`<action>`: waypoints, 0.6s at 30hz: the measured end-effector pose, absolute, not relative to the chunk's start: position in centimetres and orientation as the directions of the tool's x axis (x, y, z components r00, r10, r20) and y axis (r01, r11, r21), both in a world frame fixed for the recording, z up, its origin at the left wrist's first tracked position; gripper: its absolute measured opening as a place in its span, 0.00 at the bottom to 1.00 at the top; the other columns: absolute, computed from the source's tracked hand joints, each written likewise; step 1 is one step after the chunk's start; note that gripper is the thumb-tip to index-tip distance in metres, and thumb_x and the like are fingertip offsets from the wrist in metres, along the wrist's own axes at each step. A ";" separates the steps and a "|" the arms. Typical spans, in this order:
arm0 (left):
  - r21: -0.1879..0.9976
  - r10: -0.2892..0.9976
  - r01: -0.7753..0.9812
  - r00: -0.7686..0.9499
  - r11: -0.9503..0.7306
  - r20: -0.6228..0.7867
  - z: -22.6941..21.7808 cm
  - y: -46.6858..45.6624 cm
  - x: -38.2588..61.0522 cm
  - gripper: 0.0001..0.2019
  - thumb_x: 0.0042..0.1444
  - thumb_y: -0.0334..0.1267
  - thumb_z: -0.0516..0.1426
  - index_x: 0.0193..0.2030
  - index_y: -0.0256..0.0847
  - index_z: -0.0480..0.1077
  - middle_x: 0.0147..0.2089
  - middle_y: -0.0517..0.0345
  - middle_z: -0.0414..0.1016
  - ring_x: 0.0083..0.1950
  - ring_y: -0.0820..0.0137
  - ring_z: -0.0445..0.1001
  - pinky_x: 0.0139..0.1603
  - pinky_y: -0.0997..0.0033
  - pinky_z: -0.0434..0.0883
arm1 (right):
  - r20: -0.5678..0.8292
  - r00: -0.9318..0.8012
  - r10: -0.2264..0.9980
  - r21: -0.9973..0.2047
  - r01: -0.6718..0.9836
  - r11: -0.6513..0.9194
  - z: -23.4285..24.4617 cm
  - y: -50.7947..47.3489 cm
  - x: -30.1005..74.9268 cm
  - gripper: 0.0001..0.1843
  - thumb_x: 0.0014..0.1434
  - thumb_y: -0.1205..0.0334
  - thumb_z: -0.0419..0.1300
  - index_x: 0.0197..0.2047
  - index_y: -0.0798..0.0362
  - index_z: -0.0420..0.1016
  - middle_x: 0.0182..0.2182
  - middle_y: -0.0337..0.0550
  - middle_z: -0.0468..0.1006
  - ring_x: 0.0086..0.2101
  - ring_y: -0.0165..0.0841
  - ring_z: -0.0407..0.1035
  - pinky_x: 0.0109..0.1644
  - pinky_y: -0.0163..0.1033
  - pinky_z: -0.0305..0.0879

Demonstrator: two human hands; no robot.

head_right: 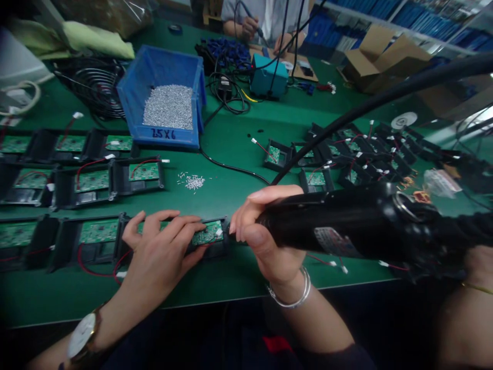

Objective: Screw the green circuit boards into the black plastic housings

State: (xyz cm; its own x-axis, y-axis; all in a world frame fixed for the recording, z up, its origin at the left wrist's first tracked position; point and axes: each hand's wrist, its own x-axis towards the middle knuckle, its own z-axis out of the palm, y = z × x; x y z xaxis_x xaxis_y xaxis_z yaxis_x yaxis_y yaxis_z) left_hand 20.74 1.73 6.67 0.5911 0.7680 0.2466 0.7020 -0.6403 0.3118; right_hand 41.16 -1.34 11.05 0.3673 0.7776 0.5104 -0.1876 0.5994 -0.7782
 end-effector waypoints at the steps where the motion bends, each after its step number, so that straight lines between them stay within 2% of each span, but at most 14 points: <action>1: 0.309 0.766 0.702 0.593 -0.642 0.247 6.7 1.7 20.8 0.13 0.61 0.33 0.73 0.51 0.46 0.81 0.58 0.55 0.89 0.65 0.38 0.75 0.73 0.23 0.52 | 0.509 0.372 0.776 -0.777 -0.189 0.600 11.1 -1.4 41.2 0.15 0.64 0.55 0.75 0.52 0.45 0.81 0.23 0.27 0.73 0.22 0.27 0.68 0.28 0.37 0.72; 8: 0.311 0.764 0.699 0.598 -0.645 0.241 6.5 1.7 21.0 0.12 0.61 0.35 0.73 0.50 0.45 0.81 0.60 0.53 0.88 0.67 0.37 0.73 0.73 0.22 0.51 | 0.506 0.376 0.776 -0.774 -0.200 0.601 11.3 -1.5 41.3 0.14 0.66 0.55 0.74 0.51 0.46 0.80 0.24 0.27 0.74 0.23 0.26 0.70 0.29 0.36 0.74; 18: 0.301 0.761 0.700 0.609 -0.648 0.222 6.5 1.6 21.5 0.13 0.61 0.35 0.73 0.51 0.46 0.80 0.57 0.56 0.89 0.66 0.37 0.74 0.74 0.24 0.50 | 0.512 0.391 0.765 -0.767 -0.192 0.612 11.2 -1.7 41.8 0.14 0.65 0.56 0.74 0.52 0.47 0.81 0.24 0.29 0.73 0.22 0.27 0.69 0.28 0.38 0.72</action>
